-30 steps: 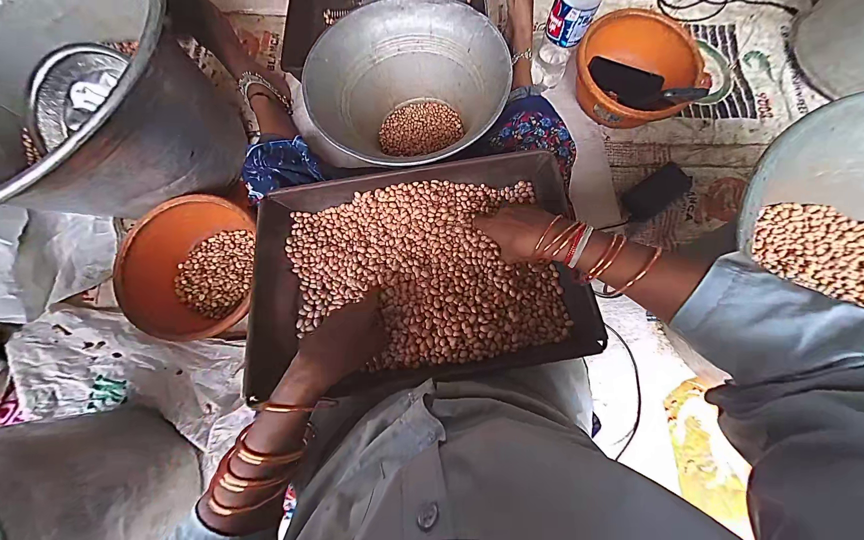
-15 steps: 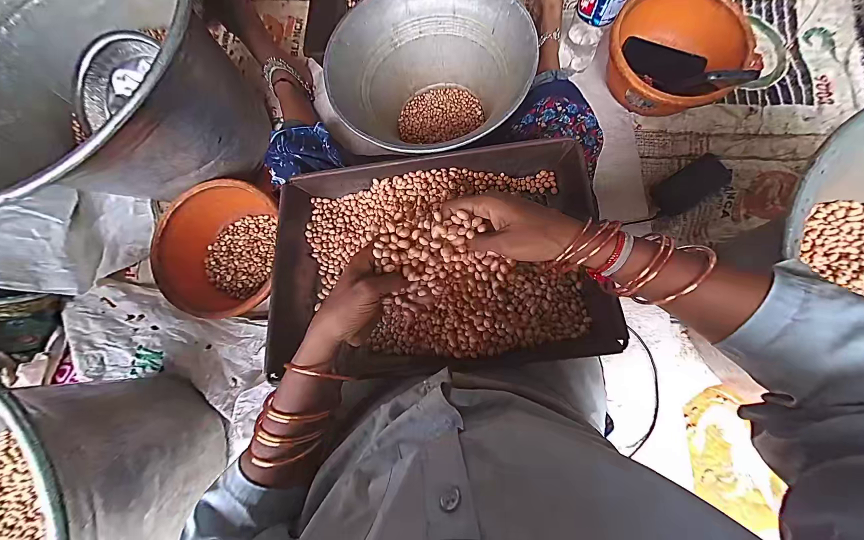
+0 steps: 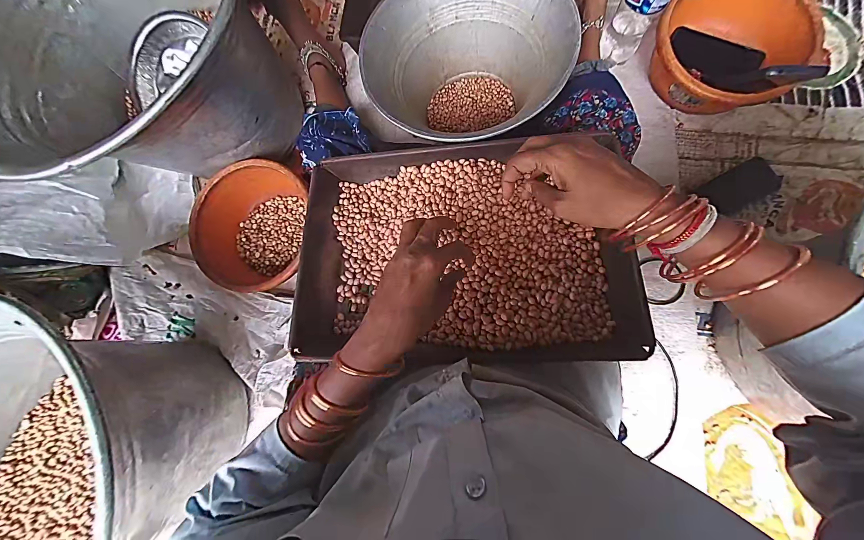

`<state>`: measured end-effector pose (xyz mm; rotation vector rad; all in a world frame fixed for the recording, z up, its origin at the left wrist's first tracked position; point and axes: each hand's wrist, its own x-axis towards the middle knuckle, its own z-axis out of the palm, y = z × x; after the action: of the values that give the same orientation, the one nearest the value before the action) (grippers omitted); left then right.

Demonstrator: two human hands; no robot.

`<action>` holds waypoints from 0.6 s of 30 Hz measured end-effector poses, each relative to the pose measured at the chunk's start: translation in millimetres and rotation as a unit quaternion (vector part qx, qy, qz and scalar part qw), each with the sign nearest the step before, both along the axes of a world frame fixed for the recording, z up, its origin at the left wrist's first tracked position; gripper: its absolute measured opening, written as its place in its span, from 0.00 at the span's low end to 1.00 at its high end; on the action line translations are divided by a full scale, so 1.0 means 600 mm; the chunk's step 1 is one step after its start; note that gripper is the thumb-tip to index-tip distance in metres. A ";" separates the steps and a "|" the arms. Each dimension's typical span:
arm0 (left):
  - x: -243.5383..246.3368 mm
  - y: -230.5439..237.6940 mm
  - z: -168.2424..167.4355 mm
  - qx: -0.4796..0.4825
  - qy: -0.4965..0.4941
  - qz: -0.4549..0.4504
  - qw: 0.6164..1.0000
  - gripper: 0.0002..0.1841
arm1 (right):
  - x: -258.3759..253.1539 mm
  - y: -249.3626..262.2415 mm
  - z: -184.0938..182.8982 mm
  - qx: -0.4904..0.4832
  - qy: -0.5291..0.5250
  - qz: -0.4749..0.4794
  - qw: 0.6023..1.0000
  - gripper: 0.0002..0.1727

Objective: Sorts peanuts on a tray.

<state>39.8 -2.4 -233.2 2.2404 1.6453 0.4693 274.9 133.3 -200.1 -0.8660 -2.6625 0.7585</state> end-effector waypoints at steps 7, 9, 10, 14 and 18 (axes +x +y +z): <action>0.040 -0.011 -0.024 0.027 0.004 -0.122 0.992 0.05 | 0.000 0.005 -0.018 0.009 -0.081 0.011 0.997 0.11; 0.046 -0.015 -0.033 0.026 0.033 -0.130 0.991 0.05 | 0.000 0.006 -0.021 0.018 -0.098 0.012 0.995 0.11; 0.048 -0.016 -0.037 0.028 0.046 -0.130 0.990 0.05 | 0.000 0.007 -0.022 0.020 -0.109 0.012 0.994 0.11; 0.044 -0.019 -0.043 0.022 0.059 -0.139 0.988 0.04 | 0.009 0.017 -0.026 0.022 -0.148 -0.005 0.989 0.10; -0.025 -0.012 -0.007 0.017 0.022 -0.036 0.999 0.04 | 0.017 0.027 -0.034 0.018 -0.181 -0.027 0.983 0.10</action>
<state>24.6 -9.3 -237.1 2.3424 1.5827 0.4350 285.1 149.5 -220.3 -1.1579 -2.9371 0.5843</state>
